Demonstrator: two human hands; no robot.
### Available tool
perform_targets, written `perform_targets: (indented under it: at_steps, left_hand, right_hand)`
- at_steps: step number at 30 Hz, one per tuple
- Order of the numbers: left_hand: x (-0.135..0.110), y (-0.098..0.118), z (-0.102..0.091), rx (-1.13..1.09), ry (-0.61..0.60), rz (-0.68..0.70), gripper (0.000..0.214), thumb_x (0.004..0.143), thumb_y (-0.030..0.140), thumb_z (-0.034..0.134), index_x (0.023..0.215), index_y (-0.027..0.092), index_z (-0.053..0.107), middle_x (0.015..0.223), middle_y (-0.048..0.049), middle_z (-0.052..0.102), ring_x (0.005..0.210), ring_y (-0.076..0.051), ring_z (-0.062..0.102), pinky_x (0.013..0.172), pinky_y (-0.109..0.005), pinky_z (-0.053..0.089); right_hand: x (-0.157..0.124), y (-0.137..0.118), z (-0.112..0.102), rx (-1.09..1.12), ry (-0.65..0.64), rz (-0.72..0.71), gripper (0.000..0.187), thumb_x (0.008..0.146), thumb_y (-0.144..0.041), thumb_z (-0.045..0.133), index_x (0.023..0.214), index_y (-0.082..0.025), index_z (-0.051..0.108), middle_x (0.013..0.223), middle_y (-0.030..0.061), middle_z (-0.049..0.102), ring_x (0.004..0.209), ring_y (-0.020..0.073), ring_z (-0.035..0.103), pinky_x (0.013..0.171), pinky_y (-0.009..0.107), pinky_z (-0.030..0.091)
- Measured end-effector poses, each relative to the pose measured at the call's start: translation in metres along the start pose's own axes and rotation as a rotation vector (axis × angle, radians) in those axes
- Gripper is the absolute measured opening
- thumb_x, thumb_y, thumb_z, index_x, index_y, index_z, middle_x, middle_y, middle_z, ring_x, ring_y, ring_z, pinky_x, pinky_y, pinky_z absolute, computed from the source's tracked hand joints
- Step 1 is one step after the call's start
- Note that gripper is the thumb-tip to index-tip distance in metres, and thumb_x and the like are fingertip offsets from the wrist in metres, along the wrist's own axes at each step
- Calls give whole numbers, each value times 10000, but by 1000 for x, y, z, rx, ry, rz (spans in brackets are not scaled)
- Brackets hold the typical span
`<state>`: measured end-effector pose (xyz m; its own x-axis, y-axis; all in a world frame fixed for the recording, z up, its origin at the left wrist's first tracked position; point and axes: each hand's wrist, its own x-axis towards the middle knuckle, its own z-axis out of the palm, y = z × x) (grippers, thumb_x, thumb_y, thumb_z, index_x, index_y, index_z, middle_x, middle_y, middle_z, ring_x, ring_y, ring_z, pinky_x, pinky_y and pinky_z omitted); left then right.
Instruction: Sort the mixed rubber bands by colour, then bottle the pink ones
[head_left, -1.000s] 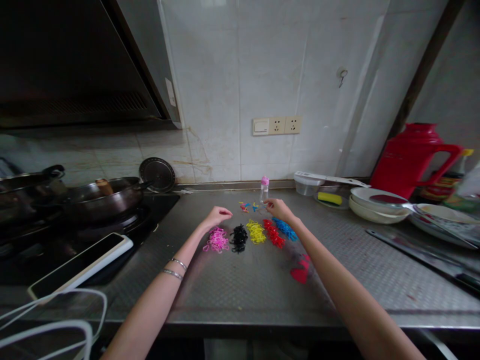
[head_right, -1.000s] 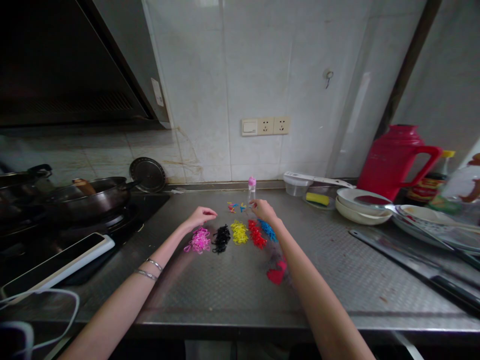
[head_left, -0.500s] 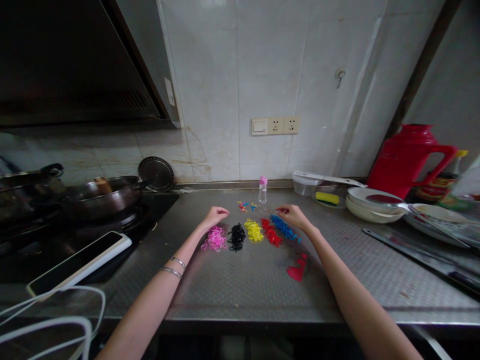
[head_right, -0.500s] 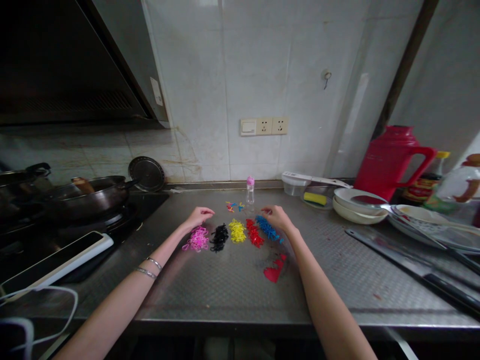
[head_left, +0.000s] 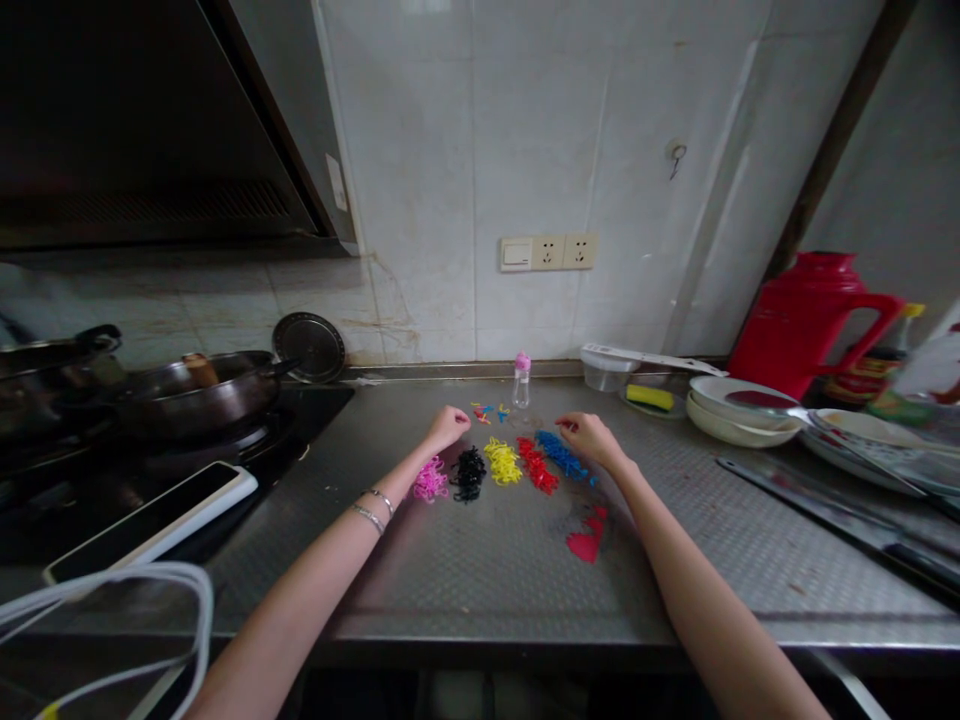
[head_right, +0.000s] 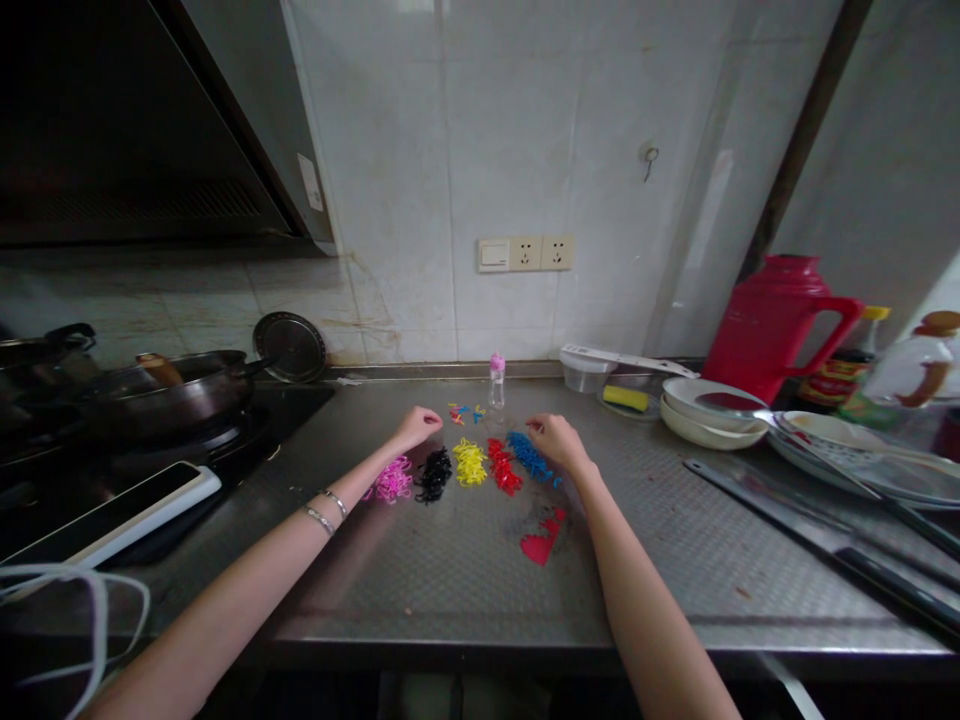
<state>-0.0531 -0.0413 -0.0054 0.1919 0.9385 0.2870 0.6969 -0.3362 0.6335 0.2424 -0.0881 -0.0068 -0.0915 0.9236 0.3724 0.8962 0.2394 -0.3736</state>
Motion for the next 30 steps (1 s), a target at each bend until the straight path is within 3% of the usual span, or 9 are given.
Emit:
perform_targets:
  at_steps: [6,12,19,30]
  left_hand:
    - [11,16,13,238,-6,-9,253,736,321,506,753,148,690,793,-103,655,705,-172,573,645,-250,400]
    - [16,14,20,247,-7,-1,277,695,416,565,804,195,693,926,-93,643,778,-194,563,641,-249,387]
    - [21,6,26,129,15,-16,239,693,376,577,776,187,697,874,-75,658,732,-173,567,648,-249,387]
    - [24,7,28,19,-15,3,156,674,225,567,722,144,692,847,-80,663,825,-172,564,708,-247,409]
  right_hand:
    - [-2,-4,-2,-16,19,6,288,717,-252,444,908,-212,657,872,46,660,751,143,587,654,197,390]
    - [-2,-8,-5,-26,11,-2,284,724,-249,446,916,-216,654,890,52,658,785,146,588,675,194,389]
    - [-2,-11,-1,-61,-23,-21,254,732,-259,457,888,-229,655,838,33,663,752,139,587,626,184,378]
    - [-2,-16,-1,-87,-58,-50,238,725,-230,472,876,-236,656,826,19,660,742,128,578,601,173,369]
